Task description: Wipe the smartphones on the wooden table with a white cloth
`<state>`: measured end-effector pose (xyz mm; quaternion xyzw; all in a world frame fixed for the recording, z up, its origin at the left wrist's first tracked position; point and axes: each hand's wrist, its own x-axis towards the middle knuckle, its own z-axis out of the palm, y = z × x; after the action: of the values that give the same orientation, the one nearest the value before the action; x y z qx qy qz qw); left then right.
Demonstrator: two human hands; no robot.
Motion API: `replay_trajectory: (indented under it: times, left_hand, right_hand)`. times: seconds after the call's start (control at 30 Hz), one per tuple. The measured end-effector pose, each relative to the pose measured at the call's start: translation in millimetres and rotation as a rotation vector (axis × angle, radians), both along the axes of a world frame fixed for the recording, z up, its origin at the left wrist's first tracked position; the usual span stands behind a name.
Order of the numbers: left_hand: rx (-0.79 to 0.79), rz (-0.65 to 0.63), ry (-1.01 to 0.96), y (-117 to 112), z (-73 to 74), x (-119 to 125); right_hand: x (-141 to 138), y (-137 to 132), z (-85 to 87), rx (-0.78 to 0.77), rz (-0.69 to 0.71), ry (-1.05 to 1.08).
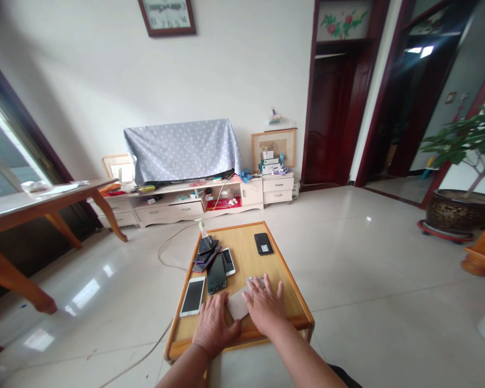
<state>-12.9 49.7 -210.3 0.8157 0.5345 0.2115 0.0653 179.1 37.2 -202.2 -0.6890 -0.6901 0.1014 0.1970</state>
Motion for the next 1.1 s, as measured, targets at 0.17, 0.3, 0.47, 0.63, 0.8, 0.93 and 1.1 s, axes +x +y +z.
replay_trajectory:
  times: [0.17,0.3,0.47,0.63,0.8,0.93,1.1]
  left_hand:
    - [0.028,-0.005,-0.005,2,-4.1,-1]
    - [0.001,-0.007,0.009,3,-3.5,-1]
    - [0.005,-0.004,0.011,0,4.4,1]
    - [-0.015,-0.014,0.024,-2,8.1,0]
    - [-0.070,-0.018,0.056,-3,12.0,1]
    - [-0.057,0.002,0.054,-4,15.9,3]
    - [-0.053,0.008,0.062,-5,15.2,3]
  right_hand:
    - [-9,-5,-2.2,-0.011,0.032,-0.003]
    - [-32,-19,-3.9,-0.008,0.188,-0.008]
    - [0,2,11.6,-0.206,-0.078,-0.076]
    - [-9,-12,13.3,-0.214,-0.028,-0.100]
    - [-31,-37,9.9,-0.149,0.174,-0.024]
    - [3,-19,20.9,-0.263,-0.077,-0.075]
    - [7,-23,24.0,-0.247,-0.071,-0.083]
